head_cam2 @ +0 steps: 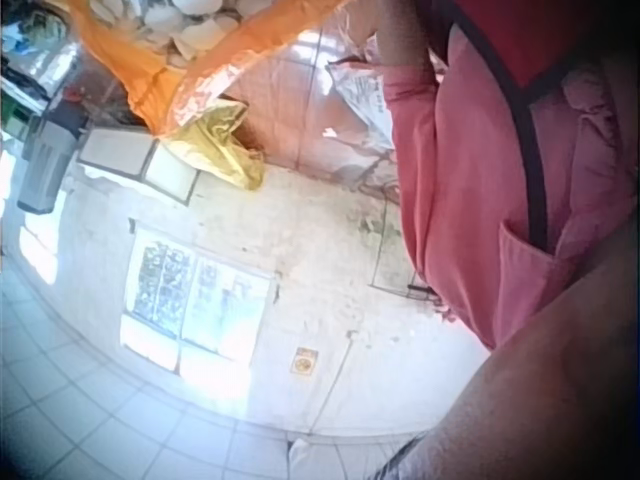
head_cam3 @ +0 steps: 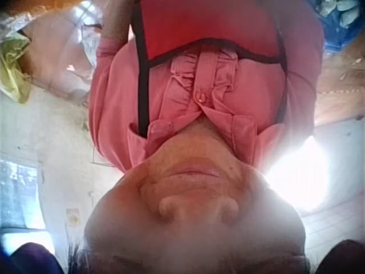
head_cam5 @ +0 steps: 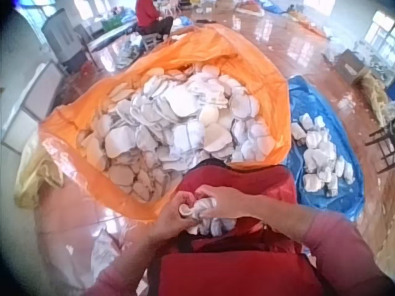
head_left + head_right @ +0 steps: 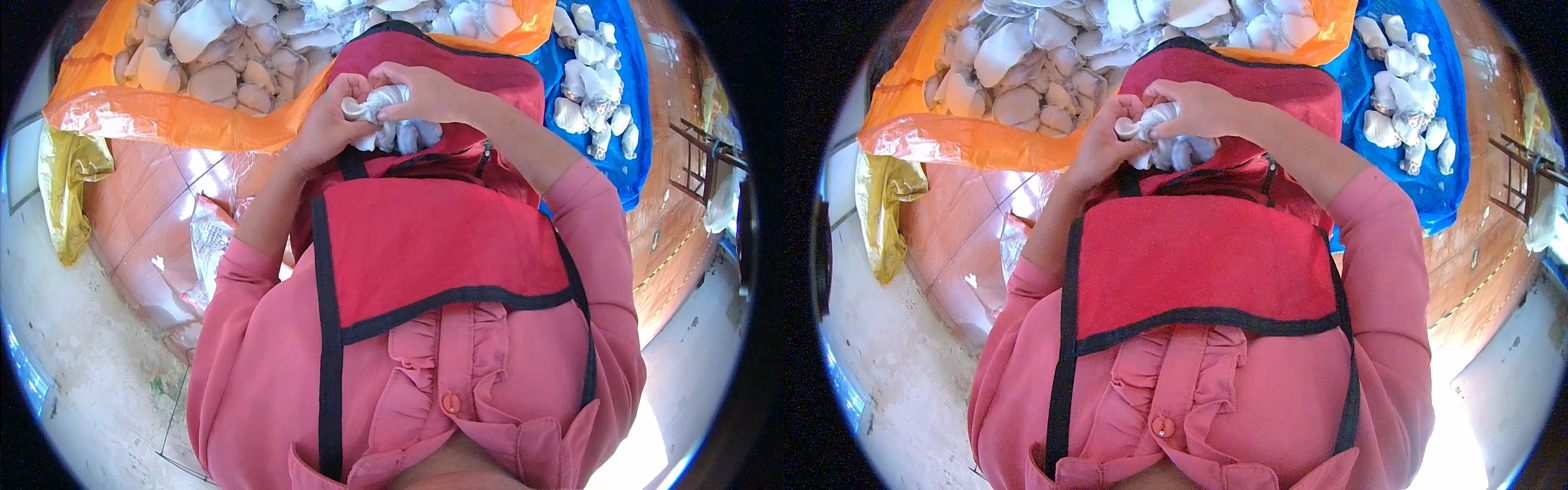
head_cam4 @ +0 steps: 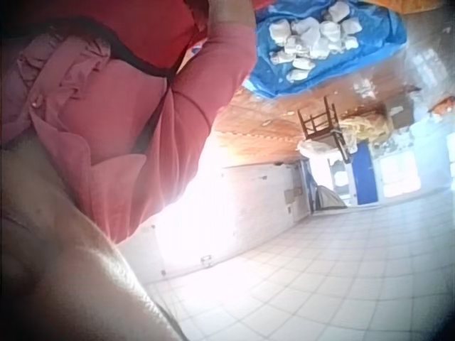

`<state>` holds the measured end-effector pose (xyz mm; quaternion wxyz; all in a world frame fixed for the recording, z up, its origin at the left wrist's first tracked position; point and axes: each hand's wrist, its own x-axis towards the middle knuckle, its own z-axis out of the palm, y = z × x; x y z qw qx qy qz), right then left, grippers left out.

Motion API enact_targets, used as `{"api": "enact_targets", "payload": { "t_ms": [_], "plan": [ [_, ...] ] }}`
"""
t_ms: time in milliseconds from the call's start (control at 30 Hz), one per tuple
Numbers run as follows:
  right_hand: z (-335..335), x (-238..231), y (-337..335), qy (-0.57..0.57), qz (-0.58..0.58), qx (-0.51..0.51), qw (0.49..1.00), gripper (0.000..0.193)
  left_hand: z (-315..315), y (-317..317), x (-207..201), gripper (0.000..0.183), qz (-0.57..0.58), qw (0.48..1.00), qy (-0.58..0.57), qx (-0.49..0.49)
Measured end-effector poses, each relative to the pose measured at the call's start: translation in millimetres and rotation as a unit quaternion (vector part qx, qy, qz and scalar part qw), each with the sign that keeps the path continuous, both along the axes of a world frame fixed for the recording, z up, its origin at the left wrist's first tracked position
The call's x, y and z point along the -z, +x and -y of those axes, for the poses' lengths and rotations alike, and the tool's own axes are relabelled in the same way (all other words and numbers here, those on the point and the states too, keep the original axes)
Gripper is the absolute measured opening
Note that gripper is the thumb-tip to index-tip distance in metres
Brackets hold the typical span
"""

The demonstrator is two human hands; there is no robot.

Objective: The person repeatedly picks up white fabric pouches from an orange sack, gathers the open edges, and ties them closed using a small rubber band. The tied pouches are placed onto a blue tarp on the floor. The task continues throughout the clip.

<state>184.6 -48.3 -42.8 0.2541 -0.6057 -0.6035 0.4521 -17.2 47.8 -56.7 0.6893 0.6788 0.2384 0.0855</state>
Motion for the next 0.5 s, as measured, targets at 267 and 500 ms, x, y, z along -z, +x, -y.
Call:
{"api": "enact_targets", "payload": {
  "t_ms": [267, 500],
  "plan": [
    [-4.7, -15.6, -21.4, -0.016, 0.198, -0.007, 0.980, 0.044, 4.6, 17.8, -8.8, 0.046, -0.100, 0.993, -0.001, -0.065],
    [1.4, -16.4, -19.3, -0.018, 0.206, 0.040, 0.978, 0.041, 17.1, 33.2, -31.8, 0.036, -0.136, 0.961, 0.218, -0.097]
  ]
}}
